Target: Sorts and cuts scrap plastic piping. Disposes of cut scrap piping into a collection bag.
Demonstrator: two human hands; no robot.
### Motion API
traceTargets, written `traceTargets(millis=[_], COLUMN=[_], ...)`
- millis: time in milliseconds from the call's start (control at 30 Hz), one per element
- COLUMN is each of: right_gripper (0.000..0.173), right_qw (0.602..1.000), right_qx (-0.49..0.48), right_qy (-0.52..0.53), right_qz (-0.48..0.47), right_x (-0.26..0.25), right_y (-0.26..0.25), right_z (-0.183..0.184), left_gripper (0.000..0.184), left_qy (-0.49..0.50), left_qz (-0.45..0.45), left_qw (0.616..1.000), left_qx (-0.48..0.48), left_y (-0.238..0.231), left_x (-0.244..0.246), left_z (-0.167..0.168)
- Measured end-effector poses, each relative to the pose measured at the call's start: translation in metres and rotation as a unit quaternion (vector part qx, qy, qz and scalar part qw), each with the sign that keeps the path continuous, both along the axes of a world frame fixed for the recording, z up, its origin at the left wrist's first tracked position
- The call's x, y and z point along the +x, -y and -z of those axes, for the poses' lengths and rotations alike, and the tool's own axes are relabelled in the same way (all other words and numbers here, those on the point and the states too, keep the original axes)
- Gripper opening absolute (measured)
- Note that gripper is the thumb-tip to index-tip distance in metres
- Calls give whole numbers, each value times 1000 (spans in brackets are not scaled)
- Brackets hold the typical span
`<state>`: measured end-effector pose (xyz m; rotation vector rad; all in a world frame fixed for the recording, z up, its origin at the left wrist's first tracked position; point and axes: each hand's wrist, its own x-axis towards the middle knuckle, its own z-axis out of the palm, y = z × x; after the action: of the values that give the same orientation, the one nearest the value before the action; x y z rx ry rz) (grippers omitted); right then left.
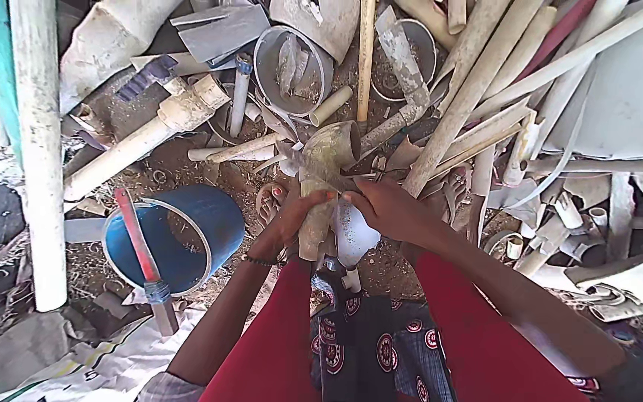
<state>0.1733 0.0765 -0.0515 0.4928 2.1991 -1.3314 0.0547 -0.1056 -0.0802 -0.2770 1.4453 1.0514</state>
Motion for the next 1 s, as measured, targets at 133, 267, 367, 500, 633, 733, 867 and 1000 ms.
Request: traceTargets(millis=[133,267,367,500,633,733,867,1000], right_gripper=[35,36,33,33,32,33,21,32], right_qw=[985,964,970,983,966,974,957,957], right_qx=[165,261,237,174,231,208,249,264], right_qy=[-40,-46,-54,-25,-100,-93,-145,-106], right_qz=[41,-10,25,-47,-59,-19,30,-53], right_x=[0,-2,-3,-1,0,-5,6,10], right_y=[-2,7,23,23,28,31,33,34], right_z=[6,7,14,-7,1,2,9,8], left_gripper=[43,57,46,51,56,50,52,53], left_qy=[30,11,8,-11,-25,-17,-5,0], left_qz=[-3,3,3,9,44,56,53,2], left_qw=[1000,1000,1000,1000,998,998,999,999], left_qx=[7,-12,-17,-24,-25,-12,-13,-32], left_y=[11,4,1,0,1,1,1,1], left_x=[4,2,1,2,-11,-22,-17,-3], left_z=[-4,-10,-13,-15,-17,-21,-16,-18])
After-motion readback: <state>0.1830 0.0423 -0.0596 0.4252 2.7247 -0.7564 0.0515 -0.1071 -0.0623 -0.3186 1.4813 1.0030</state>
